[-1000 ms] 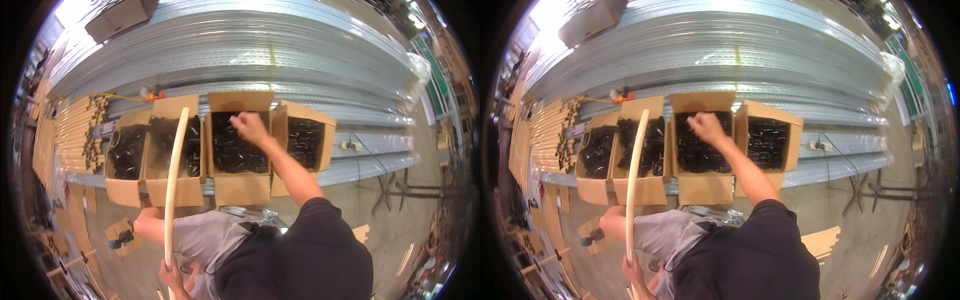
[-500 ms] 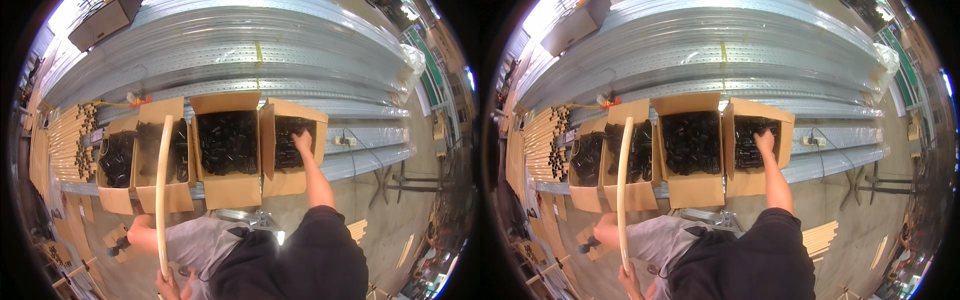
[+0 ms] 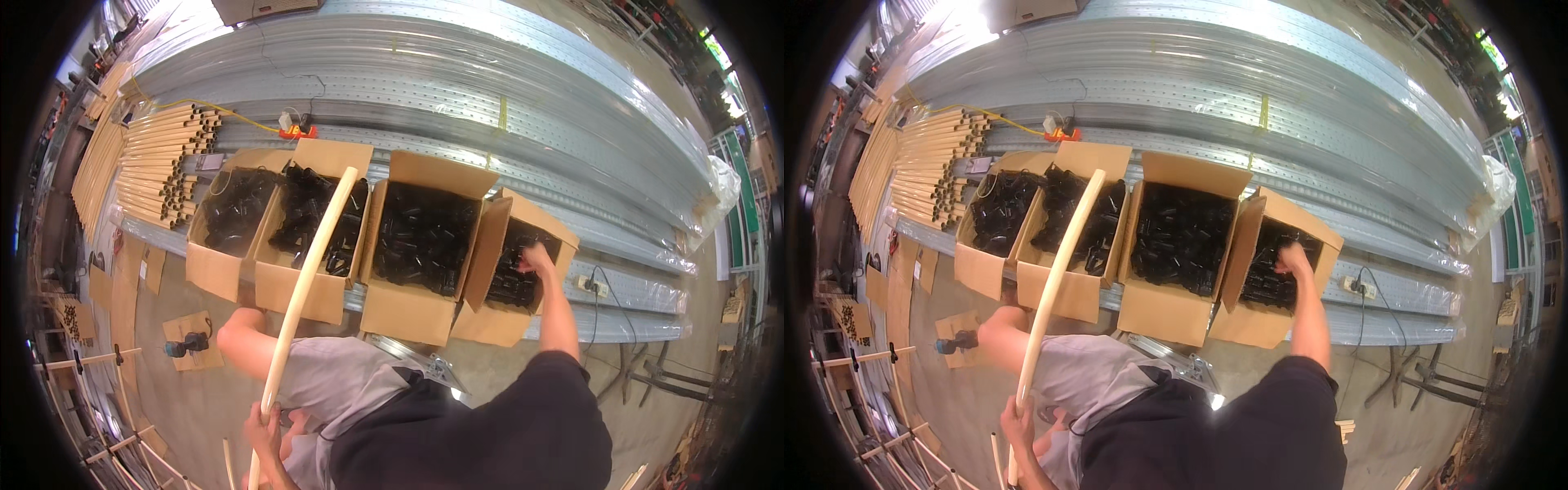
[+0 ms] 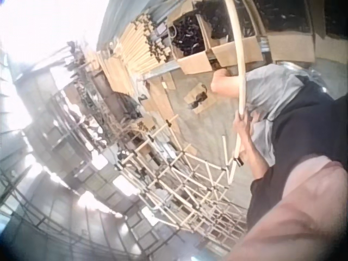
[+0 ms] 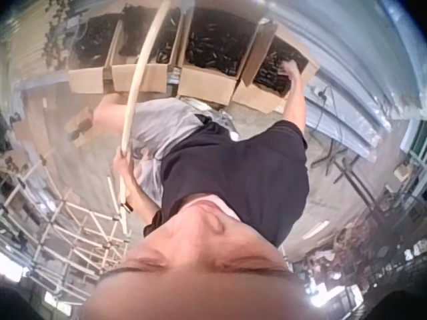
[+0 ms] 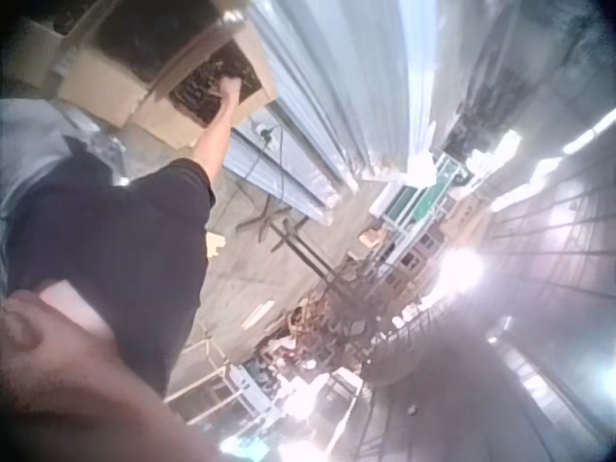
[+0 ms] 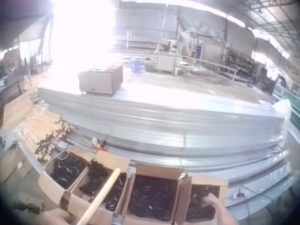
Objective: The person attaches plastic connectors to a long wooden pole by hand, sliding them onto the pole and positioning them at intervals.
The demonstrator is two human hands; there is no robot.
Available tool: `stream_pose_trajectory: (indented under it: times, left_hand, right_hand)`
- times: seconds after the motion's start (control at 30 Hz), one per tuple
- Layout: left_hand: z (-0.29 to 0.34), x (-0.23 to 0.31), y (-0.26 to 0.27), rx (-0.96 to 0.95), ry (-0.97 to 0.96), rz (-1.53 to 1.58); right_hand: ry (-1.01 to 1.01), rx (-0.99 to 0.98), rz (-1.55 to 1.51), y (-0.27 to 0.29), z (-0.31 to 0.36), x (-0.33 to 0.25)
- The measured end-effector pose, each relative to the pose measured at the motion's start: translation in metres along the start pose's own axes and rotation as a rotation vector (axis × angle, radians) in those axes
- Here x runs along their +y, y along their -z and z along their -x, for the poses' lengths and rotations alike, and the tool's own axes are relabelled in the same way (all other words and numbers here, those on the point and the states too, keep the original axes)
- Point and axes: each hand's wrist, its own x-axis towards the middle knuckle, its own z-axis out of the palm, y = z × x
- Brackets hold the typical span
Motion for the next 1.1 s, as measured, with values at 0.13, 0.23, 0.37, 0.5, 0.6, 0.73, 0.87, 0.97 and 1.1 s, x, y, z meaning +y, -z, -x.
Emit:
stream_pose_trajectory:
  times: [0.13, 0.23, 0.37, 0.5, 0.6, 0.73, 0.87, 0.97, 1.1]
  left_hand:
    - [-0.008, -0.012, -0.013, -0.024, 0.011, 0.053]
    - [-0.007, -0.007, -0.013, -0.027, 0.009, 0.032]
    - [-0.012, -0.017, -0.015, -0.006, -0.119, 0.009]
    - [-0.009, -0.011, -0.011, 0.011, -0.072, -0.011]
    - [-0.006, -0.008, -0.011, 0.031, -0.072, -0.012]
    - [-0.007, -0.005, -0.019, 0.053, -0.115, -0.053]
    - [-0.006, -0.006, -0.012, 0.011, -0.039, -0.029]
    - [-0.007, -0.012, -0.015, 0.056, -0.015, 0.012]
    - [0.001, 0.001, -0.014, 0.145, -0.010, -0.024]
  right_hand:
    - [0.119, 0.093, -0.242, -0.003, 0.018, 0.056]
    - [0.190, 0.249, -0.233, -0.046, 0.010, 0.062]
    - [0.039, 0.476, 0.026, -0.058, 0.005, 0.054]
    - [-0.154, 0.663, 0.187, -0.085, 0.036, 0.033]
    - [-0.256, 0.516, 0.161, -0.093, 0.036, 0.054]
    - [-0.239, 0.619, 0.192, -0.117, 0.005, 0.092]
    - [-0.288, 0.392, -0.108, -0.109, 0.010, 0.096]
    - [-0.232, 0.301, -0.161, -0.056, 0.014, 0.101]
    - [0.022, 0.135, -0.217, -0.002, 0.112, 0.037]
